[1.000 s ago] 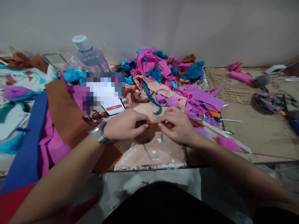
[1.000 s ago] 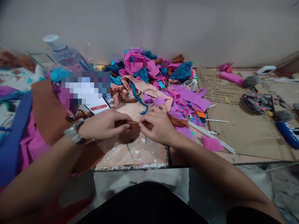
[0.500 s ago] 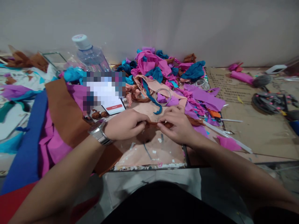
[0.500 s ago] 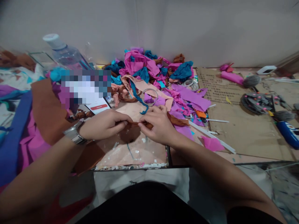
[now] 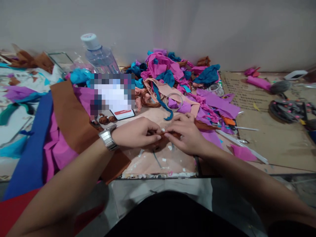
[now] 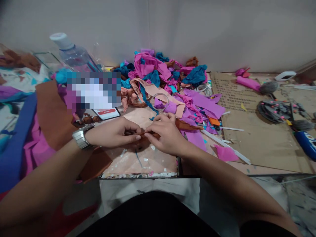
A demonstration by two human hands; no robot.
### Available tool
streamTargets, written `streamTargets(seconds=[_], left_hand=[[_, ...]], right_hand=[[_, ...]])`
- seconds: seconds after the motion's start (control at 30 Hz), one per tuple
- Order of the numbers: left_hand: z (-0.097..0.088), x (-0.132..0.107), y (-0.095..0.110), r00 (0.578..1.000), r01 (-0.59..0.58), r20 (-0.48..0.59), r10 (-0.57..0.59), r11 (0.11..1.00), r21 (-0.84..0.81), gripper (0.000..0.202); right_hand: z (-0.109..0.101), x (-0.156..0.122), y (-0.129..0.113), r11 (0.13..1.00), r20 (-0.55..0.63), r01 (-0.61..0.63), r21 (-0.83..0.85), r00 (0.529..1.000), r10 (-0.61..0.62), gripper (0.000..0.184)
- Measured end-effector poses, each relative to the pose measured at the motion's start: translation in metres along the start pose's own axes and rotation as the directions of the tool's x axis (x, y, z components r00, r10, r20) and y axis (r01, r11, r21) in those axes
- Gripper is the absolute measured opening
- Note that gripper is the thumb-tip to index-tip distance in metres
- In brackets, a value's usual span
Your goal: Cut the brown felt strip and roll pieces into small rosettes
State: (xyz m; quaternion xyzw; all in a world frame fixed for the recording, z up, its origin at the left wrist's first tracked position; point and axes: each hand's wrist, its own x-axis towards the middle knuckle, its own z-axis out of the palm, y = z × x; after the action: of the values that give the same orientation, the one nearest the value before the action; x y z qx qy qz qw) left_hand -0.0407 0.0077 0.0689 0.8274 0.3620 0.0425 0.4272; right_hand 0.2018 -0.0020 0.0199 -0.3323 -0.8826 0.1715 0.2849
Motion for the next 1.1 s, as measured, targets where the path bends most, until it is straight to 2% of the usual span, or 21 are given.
streamTargets(seconds=[0.17, 0.33, 0.5, 0.63, 0.97, 1.03, 1.1], left_hand=[[0.002, 0.002, 0.001, 1.000, 0.012, -0.015, -0.012, 0.999, -0.035, 0.032], [0.005, 0.003, -0.003, 0.999, 0.040, -0.009, -0.042, 0.990, -0.136, 0.037], [0.006, 0.004, -0.006, 0.999, 0.015, -0.049, -0.020, 0.994, -0.106, 0.037], [0.007, 0.004, -0.004, 0.999, 0.020, -0.032, -0.023, 0.994, -0.108, 0.036], [0.010, 0.006, -0.003, 0.998, 0.004, -0.064, -0.005, 1.000, -0.004, 0.040], [0.011, 0.006, -0.003, 0.997, 0.002, -0.071, -0.003, 1.000, -0.018, 0.041], [0.011, 0.005, -0.003, 0.999, -0.007, -0.045, 0.003, 0.995, -0.099, 0.041]], right_hand=[[0.001, 0.000, -0.001, 1.000, -0.022, 0.000, 0.012, 1.000, 0.000, 0.008], [0.001, 0.000, -0.002, 1.000, -0.041, -0.020, 0.017, 0.999, 0.021, 0.010], [0.003, 0.000, -0.002, 1.000, -0.070, -0.001, 0.010, 0.998, 0.002, 0.011], [0.004, 0.000, -0.001, 1.000, -0.097, 0.019, -0.012, 0.995, -0.020, 0.009], [0.001, 0.003, -0.003, 0.984, -0.130, 0.069, -0.166, 0.987, -0.091, 0.009], [0.002, 0.003, -0.003, 0.981, -0.125, 0.076, -0.177, 0.987, -0.099, 0.009], [0.003, 0.003, -0.002, 0.978, -0.122, 0.086, -0.188, 0.986, -0.110, 0.010]])
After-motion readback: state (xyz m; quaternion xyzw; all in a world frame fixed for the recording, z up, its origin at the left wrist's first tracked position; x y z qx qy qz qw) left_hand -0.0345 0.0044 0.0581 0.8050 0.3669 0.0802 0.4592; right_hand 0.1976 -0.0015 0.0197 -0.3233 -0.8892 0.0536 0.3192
